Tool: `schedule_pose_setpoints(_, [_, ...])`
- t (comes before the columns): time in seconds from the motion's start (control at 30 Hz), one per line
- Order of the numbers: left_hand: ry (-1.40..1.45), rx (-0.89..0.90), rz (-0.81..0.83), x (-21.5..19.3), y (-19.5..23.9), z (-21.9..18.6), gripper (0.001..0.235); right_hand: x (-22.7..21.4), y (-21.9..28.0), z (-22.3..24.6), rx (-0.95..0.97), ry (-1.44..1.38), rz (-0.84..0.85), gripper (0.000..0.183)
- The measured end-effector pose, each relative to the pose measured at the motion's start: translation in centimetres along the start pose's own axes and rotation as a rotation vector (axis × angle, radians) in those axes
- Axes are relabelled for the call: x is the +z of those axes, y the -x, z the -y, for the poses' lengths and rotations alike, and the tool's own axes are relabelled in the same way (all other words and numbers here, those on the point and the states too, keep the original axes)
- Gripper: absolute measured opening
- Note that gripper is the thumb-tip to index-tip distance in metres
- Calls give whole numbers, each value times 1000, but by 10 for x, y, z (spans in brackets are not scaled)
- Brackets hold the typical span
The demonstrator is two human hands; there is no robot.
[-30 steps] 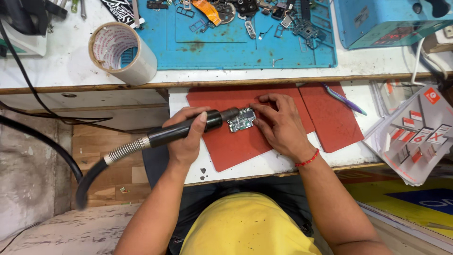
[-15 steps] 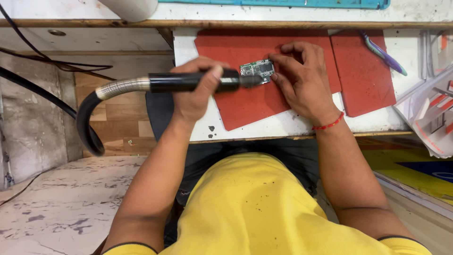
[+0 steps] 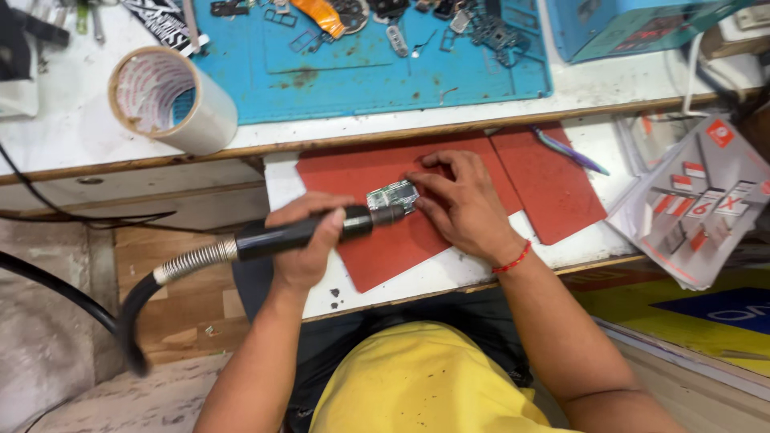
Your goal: The person uses a purple pen-like tool to scrape a small green circuit board on a red mat. They then use a hot air gun to heat the board while holding it with their fingers. Finally, they use the pen tool again to scrape the board before placing it on the mat.
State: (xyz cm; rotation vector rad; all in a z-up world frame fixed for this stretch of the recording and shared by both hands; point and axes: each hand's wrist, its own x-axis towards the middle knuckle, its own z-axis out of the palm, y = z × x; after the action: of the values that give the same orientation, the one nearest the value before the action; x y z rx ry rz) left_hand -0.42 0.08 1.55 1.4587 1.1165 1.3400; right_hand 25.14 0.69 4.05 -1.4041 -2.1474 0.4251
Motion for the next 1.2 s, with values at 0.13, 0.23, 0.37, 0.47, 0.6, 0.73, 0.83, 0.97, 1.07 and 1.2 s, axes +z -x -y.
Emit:
schedule_pose_setpoints(0.13, [36, -5, -51, 1, 1, 1, 21, 0, -1, 1, 26, -4, 14, 37])
schedule_pose_setpoints(0.23, [-1, 80, -31, 0, 1, 3, 20, 1, 0, -2, 39, -4, 7, 36])
schedule_pose_setpoints(0.37, [83, -61, -177, 0, 2, 14, 19, 8, 3, -10, 24, -9, -37, 37])
schedule_pose_setpoints(0.47, [-45, -4, -37, -3, 11, 13, 18, 12, 0, -11, -15, -3, -72, 40])
schedule_pose_setpoints(0.6, [-35, -26, -98, 2, 0, 15, 20, -2, -2, -6, 19, -19, -42, 36])
schedule_pose_setpoints(0.73, [-106, 25, -116, -2, 15, 22, 21, 1, 2, -3, 66, -33, -7, 35])
schedule_pose_setpoints(0.83, [46, -9, -111, -4, 10, 26, 20, 0, 1, -2, 74, -25, -1, 36])
schedule_pose_setpoints(0.97, [-148, -27, -154, -1, 11, 21, 21, 2, 1, 0, 78, -26, -21, 37])
schedule_pose_setpoints(1.07, [2, -90, -128, -5, 4, 18, 23, 5, 0, -3, 54, 2, -44, 37])
schedule_pose_setpoints(1.2, [-21, 7, -115, 2, 8, 12, 19, 7, 2, -3, 57, 10, -35, 35])
